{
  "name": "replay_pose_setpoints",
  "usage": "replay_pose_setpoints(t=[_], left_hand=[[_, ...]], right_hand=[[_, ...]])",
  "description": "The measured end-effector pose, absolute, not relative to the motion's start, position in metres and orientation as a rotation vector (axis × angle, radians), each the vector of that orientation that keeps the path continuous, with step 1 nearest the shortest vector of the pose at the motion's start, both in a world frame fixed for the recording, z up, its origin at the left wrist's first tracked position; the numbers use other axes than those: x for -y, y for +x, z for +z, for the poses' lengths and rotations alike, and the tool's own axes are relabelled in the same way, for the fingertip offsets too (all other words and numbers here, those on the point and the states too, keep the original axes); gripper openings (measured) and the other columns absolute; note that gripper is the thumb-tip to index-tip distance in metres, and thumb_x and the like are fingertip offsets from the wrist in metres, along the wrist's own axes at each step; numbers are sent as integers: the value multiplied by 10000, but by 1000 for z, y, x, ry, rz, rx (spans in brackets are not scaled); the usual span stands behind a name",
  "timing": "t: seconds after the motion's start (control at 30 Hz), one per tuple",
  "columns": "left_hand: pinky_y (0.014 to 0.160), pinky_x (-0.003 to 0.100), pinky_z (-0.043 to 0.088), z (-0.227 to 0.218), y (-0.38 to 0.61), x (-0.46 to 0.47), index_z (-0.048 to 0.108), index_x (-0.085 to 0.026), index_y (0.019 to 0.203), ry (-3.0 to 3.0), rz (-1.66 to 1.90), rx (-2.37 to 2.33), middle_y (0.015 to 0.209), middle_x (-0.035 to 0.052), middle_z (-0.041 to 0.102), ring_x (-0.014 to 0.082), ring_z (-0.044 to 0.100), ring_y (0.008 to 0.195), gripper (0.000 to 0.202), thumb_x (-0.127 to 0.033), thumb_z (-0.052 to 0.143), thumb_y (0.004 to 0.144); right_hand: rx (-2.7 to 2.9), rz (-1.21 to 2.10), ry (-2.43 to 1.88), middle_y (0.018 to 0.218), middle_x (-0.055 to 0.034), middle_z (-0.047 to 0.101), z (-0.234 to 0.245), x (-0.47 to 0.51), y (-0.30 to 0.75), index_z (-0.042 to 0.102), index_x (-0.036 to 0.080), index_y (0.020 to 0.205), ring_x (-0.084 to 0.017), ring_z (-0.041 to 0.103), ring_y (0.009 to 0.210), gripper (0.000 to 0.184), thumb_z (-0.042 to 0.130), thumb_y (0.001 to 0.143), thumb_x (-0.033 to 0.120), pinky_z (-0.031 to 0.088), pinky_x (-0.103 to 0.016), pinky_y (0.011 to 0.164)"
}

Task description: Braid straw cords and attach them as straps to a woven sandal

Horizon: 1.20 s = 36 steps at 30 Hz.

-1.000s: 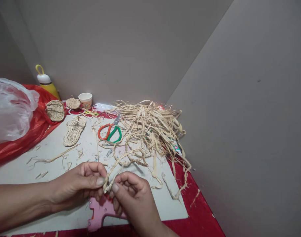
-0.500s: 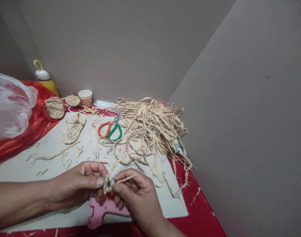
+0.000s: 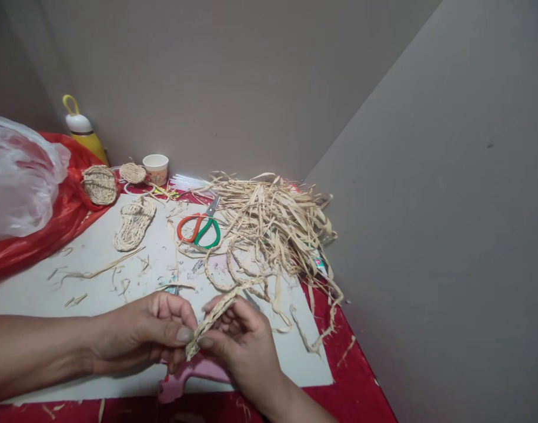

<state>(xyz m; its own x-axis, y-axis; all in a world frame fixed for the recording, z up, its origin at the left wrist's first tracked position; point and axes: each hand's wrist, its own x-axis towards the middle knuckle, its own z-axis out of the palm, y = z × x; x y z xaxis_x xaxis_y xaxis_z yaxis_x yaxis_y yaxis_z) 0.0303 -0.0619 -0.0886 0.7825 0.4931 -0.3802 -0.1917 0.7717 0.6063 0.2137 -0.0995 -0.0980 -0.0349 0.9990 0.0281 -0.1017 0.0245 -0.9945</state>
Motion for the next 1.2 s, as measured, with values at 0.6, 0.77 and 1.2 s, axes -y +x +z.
replay_pose_setpoints(t=[0.6,0.77,1.2], left_hand=[[442,178,355,-84,31,60,634,-125,766,869,396,-699,555,28,656,92,562,441,349,-426,785,673],[445,188,365,-78,32,61,604,-135,698,895,393,-778,588,39,672,93,553,442,301,-388,763,664],[462,191,365,-79,30,57,592,-133,732,1101,395,-804,569,-9,608,76,473,463,367,-411,808,629]], right_hand=[[1405,776,-1067,631,-8,621,-93,97,221,709,211,715,-146,573,574,97,784,729,271,458,-225,513],[1268,972,-1068,640,14,636,-96,98,217,708,221,719,-117,571,512,95,798,707,249,454,-200,459],[792,1538,-1046,422,38,590,-105,95,217,637,164,760,-63,478,338,280,830,685,353,374,-148,376]])
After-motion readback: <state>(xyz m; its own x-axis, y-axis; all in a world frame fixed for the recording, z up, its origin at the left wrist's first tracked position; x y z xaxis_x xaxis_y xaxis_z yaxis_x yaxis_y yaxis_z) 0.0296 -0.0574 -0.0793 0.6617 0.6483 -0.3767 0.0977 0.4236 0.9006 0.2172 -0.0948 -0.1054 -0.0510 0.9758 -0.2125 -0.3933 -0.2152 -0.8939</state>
